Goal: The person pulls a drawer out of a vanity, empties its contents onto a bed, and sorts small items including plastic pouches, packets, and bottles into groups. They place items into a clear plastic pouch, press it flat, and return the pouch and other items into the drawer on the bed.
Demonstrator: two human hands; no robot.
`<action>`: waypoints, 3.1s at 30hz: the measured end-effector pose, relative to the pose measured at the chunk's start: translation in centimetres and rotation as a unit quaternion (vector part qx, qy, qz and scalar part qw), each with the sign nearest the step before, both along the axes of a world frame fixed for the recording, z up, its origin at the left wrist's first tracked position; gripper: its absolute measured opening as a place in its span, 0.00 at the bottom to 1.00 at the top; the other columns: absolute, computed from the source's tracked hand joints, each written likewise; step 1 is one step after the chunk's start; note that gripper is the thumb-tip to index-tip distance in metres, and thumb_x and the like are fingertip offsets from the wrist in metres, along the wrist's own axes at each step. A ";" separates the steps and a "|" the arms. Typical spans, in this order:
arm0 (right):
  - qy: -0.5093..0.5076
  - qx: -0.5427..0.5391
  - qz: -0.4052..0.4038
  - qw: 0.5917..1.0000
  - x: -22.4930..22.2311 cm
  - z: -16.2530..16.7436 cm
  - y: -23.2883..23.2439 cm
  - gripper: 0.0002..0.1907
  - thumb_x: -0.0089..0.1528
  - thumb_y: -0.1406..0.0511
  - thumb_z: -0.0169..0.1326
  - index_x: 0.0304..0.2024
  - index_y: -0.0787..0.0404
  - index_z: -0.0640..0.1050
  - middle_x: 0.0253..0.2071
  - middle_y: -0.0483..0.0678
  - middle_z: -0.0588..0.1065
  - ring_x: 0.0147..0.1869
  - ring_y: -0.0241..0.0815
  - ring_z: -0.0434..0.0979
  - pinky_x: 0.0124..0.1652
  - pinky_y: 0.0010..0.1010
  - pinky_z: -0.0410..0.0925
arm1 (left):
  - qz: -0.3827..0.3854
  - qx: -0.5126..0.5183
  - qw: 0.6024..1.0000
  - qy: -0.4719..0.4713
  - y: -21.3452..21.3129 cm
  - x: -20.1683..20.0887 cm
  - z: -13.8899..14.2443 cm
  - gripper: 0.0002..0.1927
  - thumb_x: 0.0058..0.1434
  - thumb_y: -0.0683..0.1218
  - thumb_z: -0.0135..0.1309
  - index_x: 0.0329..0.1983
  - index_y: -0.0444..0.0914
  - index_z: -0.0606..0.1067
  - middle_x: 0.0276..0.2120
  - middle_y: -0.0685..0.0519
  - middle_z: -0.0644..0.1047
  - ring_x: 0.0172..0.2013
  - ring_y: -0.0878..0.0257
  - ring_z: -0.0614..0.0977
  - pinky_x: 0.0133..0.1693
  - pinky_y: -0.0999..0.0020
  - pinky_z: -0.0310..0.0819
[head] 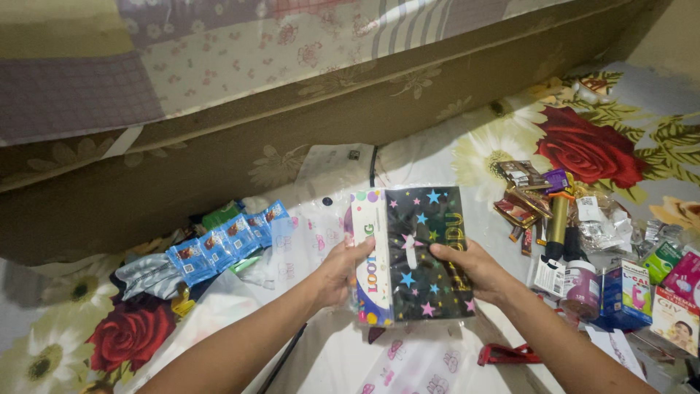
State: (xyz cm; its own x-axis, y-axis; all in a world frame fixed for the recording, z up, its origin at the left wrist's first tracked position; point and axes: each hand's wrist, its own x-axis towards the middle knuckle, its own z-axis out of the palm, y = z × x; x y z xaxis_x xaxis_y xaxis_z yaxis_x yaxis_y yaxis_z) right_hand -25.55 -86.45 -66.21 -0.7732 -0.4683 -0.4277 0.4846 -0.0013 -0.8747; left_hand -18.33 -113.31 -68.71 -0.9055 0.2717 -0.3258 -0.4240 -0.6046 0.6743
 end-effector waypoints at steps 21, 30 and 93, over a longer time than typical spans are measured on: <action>0.485 0.257 -0.037 0.835 1.4 0.1 -5.9 0.37 0.62 0.60 0.57 0.70 0.63 0.58 0.60 0.61 0.70 0.63 0.59 0.74 0.59 0.43 0.67 | 0.286 -0.329 0.900 0.026 9.7 -4.3 -1.9 0.34 0.70 0.49 0.47 0.70 0.35 0.44 0.57 0.39 0.69 0.57 0.49 0.75 0.59 0.56 0.66; 0.436 0.417 0.182 0.776 2.6 5.4 -6.1 0.65 0.45 0.61 0.68 0.74 0.59 0.41 0.65 0.59 0.57 0.70 0.61 0.59 0.63 0.51 0.59 | -0.009 -0.056 0.998 0.021 8.2 -3.6 0.1 0.41 0.66 0.67 0.37 0.74 0.37 0.60 0.63 0.46 0.72 0.59 0.57 0.75 0.55 0.61 0.69; 0.381 0.482 0.395 0.683 -2.4 1.4 -0.4 0.37 0.51 0.59 0.65 0.63 0.35 0.67 0.48 0.48 0.81 0.51 0.54 0.81 0.48 0.44 0.72 | 0.165 -0.460 0.845 0.217 0.8 2.8 -6.9 0.07 0.61 0.36 0.54 0.41 0.35 0.70 0.28 0.56 0.70 0.28 0.69 0.71 0.31 0.72 0.71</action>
